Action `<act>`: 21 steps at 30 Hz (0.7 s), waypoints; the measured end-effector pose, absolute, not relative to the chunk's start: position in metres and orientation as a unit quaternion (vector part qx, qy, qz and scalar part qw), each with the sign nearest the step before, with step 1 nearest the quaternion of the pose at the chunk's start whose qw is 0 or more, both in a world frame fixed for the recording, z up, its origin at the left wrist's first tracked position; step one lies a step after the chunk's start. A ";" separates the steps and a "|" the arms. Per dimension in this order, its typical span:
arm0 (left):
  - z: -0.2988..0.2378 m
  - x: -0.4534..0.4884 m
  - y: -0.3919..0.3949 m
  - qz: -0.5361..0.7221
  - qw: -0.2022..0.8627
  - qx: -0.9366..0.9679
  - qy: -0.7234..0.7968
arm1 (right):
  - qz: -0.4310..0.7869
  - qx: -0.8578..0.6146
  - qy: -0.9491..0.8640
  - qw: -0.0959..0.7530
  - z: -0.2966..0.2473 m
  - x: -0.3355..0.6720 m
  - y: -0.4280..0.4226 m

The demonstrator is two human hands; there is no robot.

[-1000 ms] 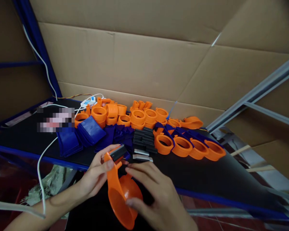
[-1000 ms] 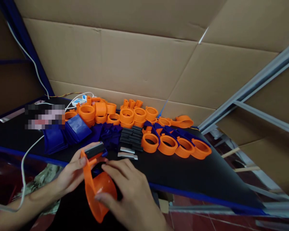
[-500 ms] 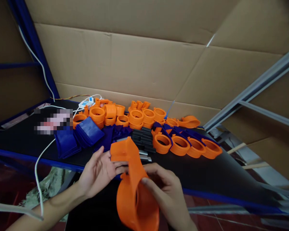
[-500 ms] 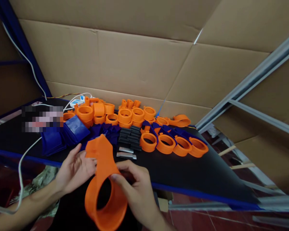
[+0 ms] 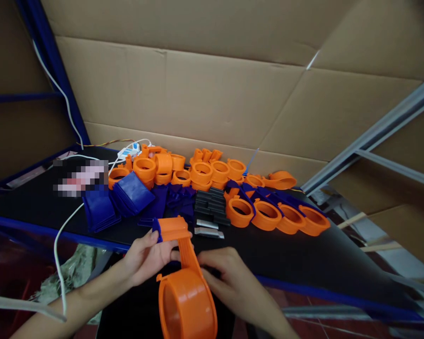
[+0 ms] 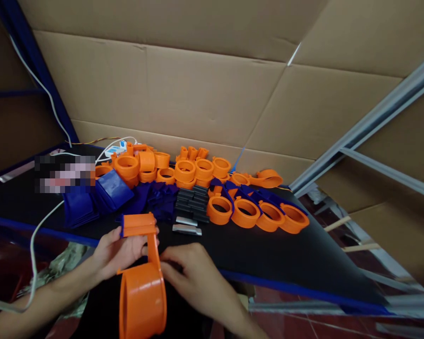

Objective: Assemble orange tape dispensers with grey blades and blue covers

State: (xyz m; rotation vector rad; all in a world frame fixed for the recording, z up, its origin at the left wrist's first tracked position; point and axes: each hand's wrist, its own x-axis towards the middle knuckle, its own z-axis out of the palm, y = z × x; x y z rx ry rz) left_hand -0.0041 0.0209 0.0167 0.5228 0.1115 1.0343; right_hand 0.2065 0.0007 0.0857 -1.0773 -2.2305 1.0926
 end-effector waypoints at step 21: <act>0.007 -0.003 0.011 0.533 0.741 0.349 0.213 | 0.017 -0.423 -0.884 0.198 0.102 0.091 0.132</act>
